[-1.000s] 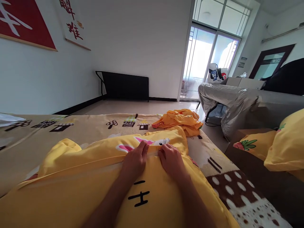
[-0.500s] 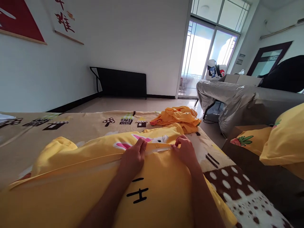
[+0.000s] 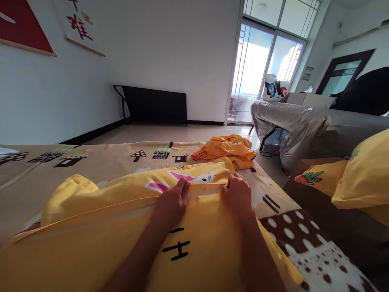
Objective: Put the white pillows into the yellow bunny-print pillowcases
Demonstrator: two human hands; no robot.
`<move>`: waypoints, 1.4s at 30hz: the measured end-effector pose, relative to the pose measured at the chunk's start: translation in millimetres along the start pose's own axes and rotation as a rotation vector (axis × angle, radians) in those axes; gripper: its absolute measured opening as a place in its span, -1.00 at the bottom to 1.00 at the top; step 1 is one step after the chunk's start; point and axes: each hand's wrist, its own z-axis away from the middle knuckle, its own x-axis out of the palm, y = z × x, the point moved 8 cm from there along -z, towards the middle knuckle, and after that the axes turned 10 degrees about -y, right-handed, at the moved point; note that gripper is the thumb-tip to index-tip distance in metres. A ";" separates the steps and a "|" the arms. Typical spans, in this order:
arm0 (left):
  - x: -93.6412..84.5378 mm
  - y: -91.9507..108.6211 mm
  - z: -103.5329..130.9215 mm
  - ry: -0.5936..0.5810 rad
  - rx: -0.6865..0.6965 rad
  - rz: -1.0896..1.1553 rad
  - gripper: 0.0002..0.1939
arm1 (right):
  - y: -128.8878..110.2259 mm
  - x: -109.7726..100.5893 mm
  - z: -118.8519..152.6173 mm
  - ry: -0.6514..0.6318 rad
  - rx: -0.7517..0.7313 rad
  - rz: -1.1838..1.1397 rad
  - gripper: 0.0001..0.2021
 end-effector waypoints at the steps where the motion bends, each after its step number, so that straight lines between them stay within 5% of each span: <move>1: -0.1 -0.3 0.0 0.000 -0.001 0.000 -0.74 | -1.9 2.7 0.5 -0.019 0.001 0.027 -0.87; 10: -6.4 -2.6 1.2 -0.002 -0.050 -0.007 -0.74 | -14.9 25.4 5.5 -0.358 -0.155 0.113 -0.75; 27: 8.0 7.4 -0.3 -0.028 0.049 -0.106 -0.76 | 4.7 21.2 -4.7 -0.213 0.112 0.126 -0.85; 34: 0.1 -2.4 -1.2 -0.011 -0.036 -0.030 -0.77 | 1.7 7.0 -2.5 -0.182 0.049 0.022 -0.87; 39: -1.2 -4.2 -1.5 0.007 -0.035 -0.004 -0.78 | -9.4 10.5 0.4 -0.281 -0.111 -0.188 -0.88; 42: -0.7 -4.8 -0.9 0.019 -0.013 0.013 -0.76 | -12.8 9.9 -1.2 -0.212 -0.157 -0.206 -0.84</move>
